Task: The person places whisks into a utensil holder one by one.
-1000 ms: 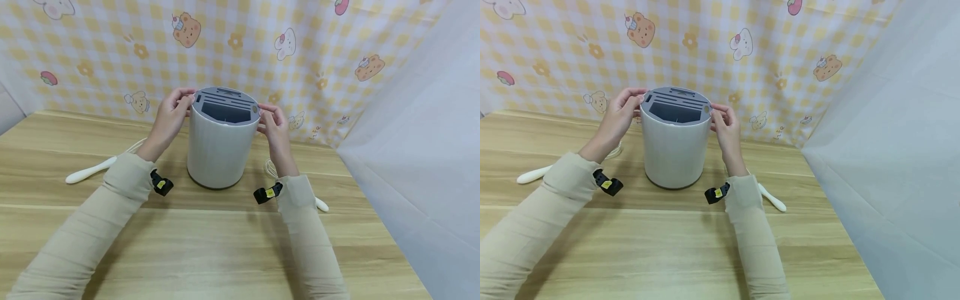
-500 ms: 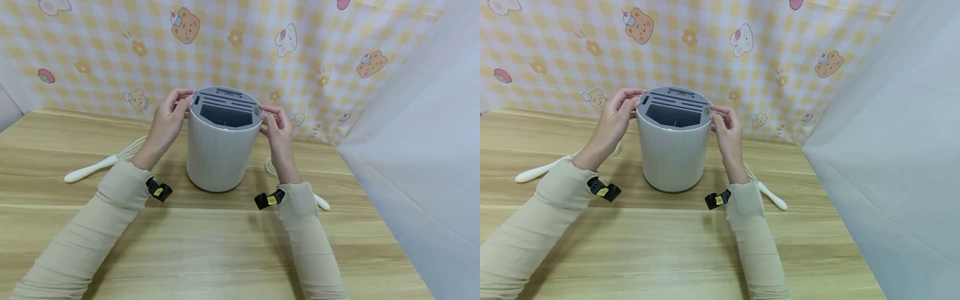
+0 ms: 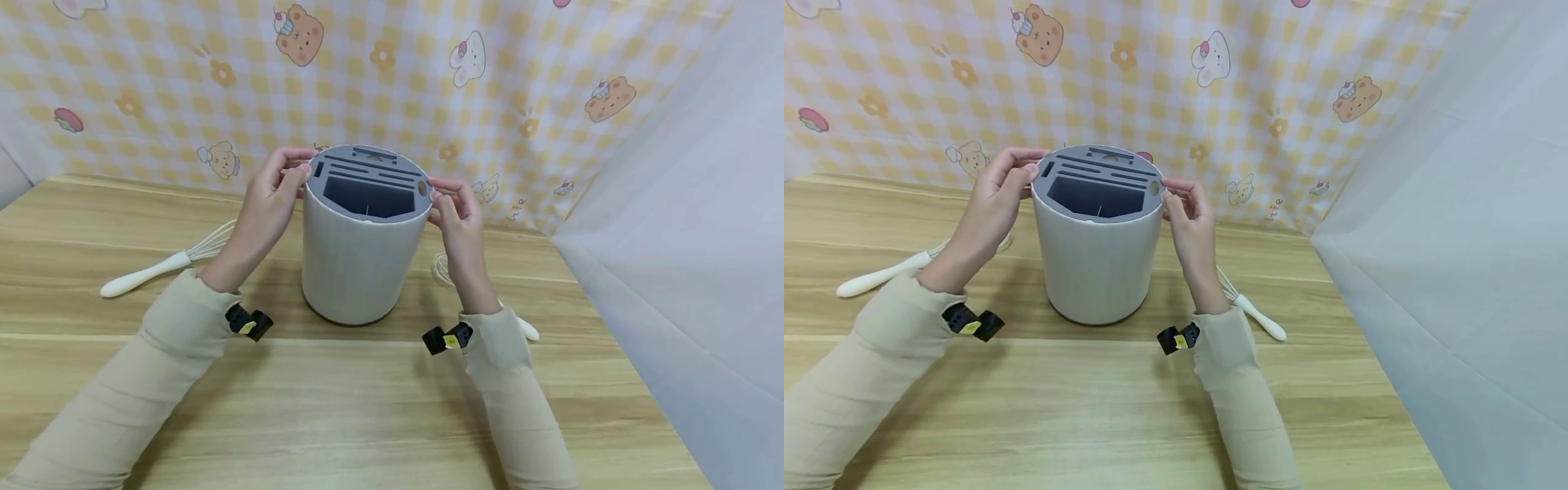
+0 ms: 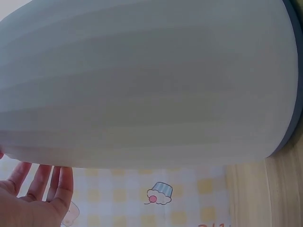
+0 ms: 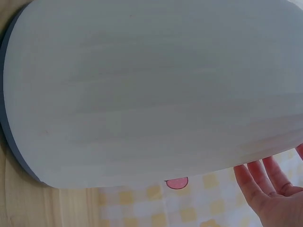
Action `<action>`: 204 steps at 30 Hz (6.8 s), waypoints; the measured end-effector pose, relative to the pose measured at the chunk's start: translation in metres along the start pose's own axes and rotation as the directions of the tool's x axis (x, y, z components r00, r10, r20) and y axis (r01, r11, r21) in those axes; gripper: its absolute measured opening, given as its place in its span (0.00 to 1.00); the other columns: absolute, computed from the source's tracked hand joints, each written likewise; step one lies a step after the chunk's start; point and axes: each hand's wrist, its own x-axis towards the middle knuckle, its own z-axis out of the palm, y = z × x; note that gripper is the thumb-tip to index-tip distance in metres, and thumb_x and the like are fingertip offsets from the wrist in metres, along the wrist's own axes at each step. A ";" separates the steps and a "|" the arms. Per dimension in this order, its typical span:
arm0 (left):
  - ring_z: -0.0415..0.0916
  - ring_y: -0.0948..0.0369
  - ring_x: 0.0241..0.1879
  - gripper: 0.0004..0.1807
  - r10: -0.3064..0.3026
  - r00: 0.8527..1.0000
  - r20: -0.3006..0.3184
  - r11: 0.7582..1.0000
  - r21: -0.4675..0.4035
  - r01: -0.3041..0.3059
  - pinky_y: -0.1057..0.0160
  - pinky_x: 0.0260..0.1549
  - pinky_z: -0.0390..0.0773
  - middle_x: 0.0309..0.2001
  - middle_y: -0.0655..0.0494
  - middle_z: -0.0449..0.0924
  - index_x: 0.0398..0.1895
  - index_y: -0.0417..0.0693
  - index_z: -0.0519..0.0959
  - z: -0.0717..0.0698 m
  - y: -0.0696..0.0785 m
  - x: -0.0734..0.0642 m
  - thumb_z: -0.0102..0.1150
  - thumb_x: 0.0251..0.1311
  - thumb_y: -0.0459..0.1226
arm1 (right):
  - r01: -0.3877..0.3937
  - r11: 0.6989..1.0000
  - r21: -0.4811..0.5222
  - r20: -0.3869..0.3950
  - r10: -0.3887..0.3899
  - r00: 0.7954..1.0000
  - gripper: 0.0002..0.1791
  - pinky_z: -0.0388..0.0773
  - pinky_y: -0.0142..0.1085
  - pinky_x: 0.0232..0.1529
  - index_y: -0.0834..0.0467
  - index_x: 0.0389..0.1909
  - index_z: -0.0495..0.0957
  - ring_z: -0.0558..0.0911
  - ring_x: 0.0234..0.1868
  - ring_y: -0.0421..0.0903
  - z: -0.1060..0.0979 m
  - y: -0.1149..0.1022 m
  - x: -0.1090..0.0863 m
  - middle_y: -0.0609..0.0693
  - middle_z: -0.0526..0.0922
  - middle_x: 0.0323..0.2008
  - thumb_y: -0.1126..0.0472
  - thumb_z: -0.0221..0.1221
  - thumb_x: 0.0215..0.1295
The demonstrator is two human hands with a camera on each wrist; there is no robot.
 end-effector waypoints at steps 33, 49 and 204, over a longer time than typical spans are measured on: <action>0.70 0.64 0.43 0.20 0.006 1.000 0.028 0.999 -0.037 -0.005 0.70 0.44 0.72 0.48 0.54 0.72 0.59 0.45 0.68 0.001 0.009 -0.019 0.36 0.69 0.42 | 0.054 0.992 -0.116 -0.029 -0.058 0.998 0.12 0.80 0.34 0.44 0.59 0.40 0.75 0.79 0.42 0.41 -0.003 -0.010 -0.023 0.47 0.79 0.41 0.67 0.46 0.60; 0.71 0.63 0.44 0.20 0.001 0.999 0.037 1.000 -0.023 -0.001 0.69 0.45 0.74 0.52 0.51 0.72 0.59 0.46 0.68 -0.001 0.008 -0.020 0.37 0.70 0.43 | 0.020 0.996 -0.091 0.046 -0.016 0.999 0.15 0.78 0.36 0.51 0.63 0.51 0.73 0.76 0.48 0.42 -0.006 -0.012 -0.025 0.50 0.77 0.47 0.64 0.46 0.67; 0.81 0.56 0.37 0.15 -0.027 0.998 -0.052 0.641 -0.767 -0.022 0.70 0.38 0.81 0.36 0.43 0.84 0.41 0.28 0.79 -0.079 0.028 0.000 0.57 0.48 0.15 | -0.066 0.987 -0.144 0.100 0.081 0.992 0.20 0.76 0.37 0.56 0.60 0.59 0.70 0.75 0.54 0.42 -0.010 -0.013 -0.025 0.51 0.73 0.58 0.59 0.49 0.69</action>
